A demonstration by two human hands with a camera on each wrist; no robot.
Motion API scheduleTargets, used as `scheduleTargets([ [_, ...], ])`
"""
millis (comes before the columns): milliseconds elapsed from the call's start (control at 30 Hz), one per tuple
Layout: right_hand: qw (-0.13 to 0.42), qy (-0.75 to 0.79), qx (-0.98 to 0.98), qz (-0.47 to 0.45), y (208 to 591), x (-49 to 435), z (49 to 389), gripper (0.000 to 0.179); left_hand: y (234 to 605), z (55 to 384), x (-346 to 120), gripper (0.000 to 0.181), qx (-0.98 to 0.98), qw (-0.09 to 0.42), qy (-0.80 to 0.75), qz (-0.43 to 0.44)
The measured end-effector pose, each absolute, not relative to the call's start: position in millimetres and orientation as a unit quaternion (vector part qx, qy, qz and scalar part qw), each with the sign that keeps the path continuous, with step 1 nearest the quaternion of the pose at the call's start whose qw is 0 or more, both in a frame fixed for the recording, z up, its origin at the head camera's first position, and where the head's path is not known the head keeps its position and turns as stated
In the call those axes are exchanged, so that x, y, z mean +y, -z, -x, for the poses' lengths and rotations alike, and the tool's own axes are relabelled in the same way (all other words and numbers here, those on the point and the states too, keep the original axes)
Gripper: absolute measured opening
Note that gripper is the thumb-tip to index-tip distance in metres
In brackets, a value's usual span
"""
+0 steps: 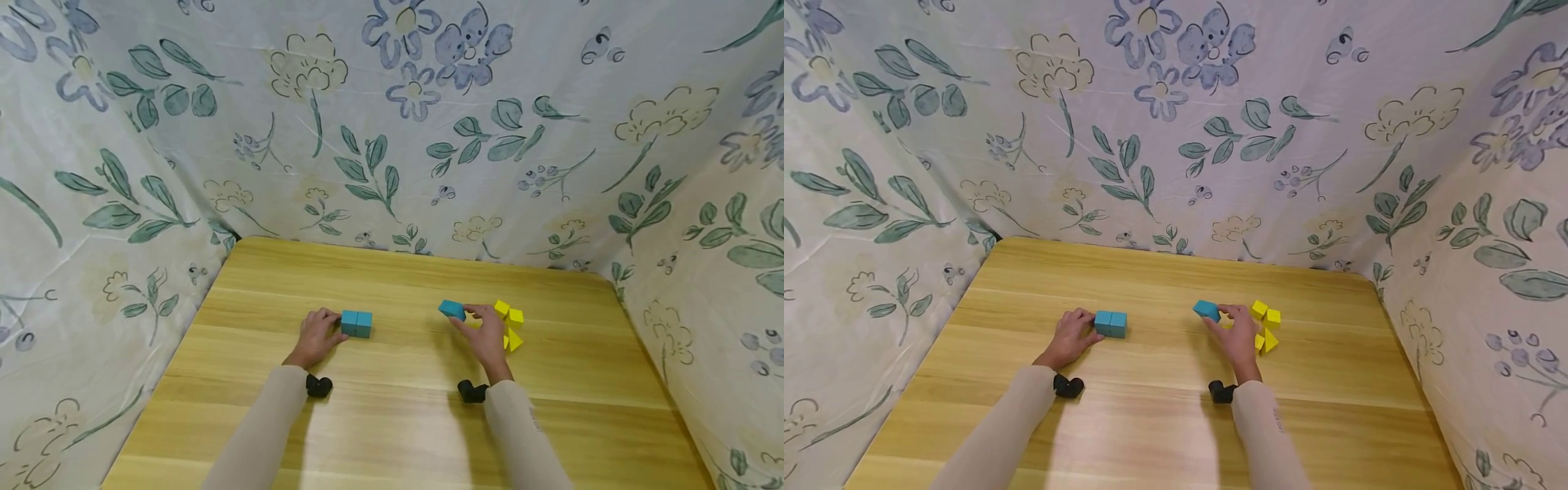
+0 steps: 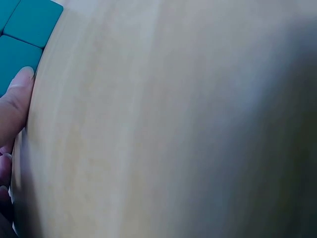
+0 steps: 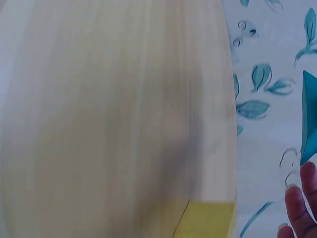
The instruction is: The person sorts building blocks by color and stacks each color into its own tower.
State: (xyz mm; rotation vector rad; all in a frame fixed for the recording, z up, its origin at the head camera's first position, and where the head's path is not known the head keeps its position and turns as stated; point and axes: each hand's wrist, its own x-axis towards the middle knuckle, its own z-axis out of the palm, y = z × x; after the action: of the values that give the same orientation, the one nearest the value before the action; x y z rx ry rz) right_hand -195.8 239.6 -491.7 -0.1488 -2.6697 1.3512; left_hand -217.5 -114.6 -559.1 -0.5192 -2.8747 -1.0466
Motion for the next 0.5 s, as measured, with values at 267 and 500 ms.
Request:
scheduleTargets([
  [267,0.072,-0.475,-0.877,-0.014,487.8,193.9,198.2,0.039,557.6,216.9,-114.2,0.047,-0.925,0.018,0.34,0.169],
  [500,0.043,-0.49,-0.869,-0.052,486.0,152.3,200.0,0.037,558.4,216.9,-114.1,0.047,-0.926,0.015,0.34,0.164],
])
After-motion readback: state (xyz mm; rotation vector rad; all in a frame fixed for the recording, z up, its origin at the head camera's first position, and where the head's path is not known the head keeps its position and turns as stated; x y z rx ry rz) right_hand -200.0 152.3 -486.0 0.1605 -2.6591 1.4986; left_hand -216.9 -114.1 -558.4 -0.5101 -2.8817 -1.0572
